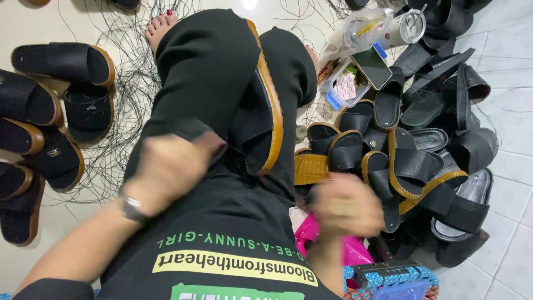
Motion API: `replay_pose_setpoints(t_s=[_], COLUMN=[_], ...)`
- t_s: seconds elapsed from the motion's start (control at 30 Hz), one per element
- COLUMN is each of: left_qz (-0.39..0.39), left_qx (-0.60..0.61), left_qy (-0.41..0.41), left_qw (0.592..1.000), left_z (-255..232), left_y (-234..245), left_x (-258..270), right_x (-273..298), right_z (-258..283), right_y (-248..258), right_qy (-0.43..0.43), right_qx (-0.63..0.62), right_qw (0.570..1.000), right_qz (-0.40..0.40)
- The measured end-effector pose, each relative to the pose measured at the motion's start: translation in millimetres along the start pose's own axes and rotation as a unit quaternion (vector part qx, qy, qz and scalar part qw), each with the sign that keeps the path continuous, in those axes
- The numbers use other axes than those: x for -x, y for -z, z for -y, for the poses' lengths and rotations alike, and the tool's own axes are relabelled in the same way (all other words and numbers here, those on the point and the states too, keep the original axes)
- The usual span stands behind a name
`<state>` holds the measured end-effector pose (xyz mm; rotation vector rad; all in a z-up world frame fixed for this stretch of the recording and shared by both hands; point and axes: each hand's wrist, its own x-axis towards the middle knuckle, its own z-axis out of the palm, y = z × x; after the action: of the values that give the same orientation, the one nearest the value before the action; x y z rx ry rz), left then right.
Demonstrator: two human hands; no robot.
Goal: Hand-stitching the soles and straps of sandals using a needle and thread while sitting on the floor.
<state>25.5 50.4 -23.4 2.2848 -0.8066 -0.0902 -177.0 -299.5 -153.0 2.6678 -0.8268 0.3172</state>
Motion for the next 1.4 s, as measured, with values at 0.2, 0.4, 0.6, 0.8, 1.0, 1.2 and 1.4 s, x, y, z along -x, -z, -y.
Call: replay_pose_setpoints(t_s=[0.2,0.4,0.6,0.8,1.0,1.2,1.4], left_qz=[-0.070,0.246,0.054,-0.085,-0.064,0.037,-0.043], left_qx=[-0.506,0.058,0.332,0.069,0.105,0.240,-0.137], left_qy=[0.087,0.064,-0.006,-0.104,-0.073,-0.090,0.249], left_qw=[0.855,0.966,0.942,0.989,0.990,0.966,0.958], left_z=[50,-49,-46,-32,-35,-28,126], left_y=[66,1,-30,-61,-42,-10,67], left_x=[0,-12,-16,-22,-23,-13,15], right_x=[-137,-88,-51,-42,-65,-132,-125], right_z=[-71,64,86,98,79,59,49], right_y=[159,184,138,119,152,251,226], right_qy=[-0.016,0.043,-0.006,-0.046,0.006,0.463,0.380], right_qx=[-0.133,-0.608,-0.675,-0.734,-0.700,-0.602,-0.360], right_qw=[0.951,0.743,0.680,0.621,0.642,0.461,0.800], right_qz=[-0.277,0.276,0.285,0.271,0.312,0.459,0.294])
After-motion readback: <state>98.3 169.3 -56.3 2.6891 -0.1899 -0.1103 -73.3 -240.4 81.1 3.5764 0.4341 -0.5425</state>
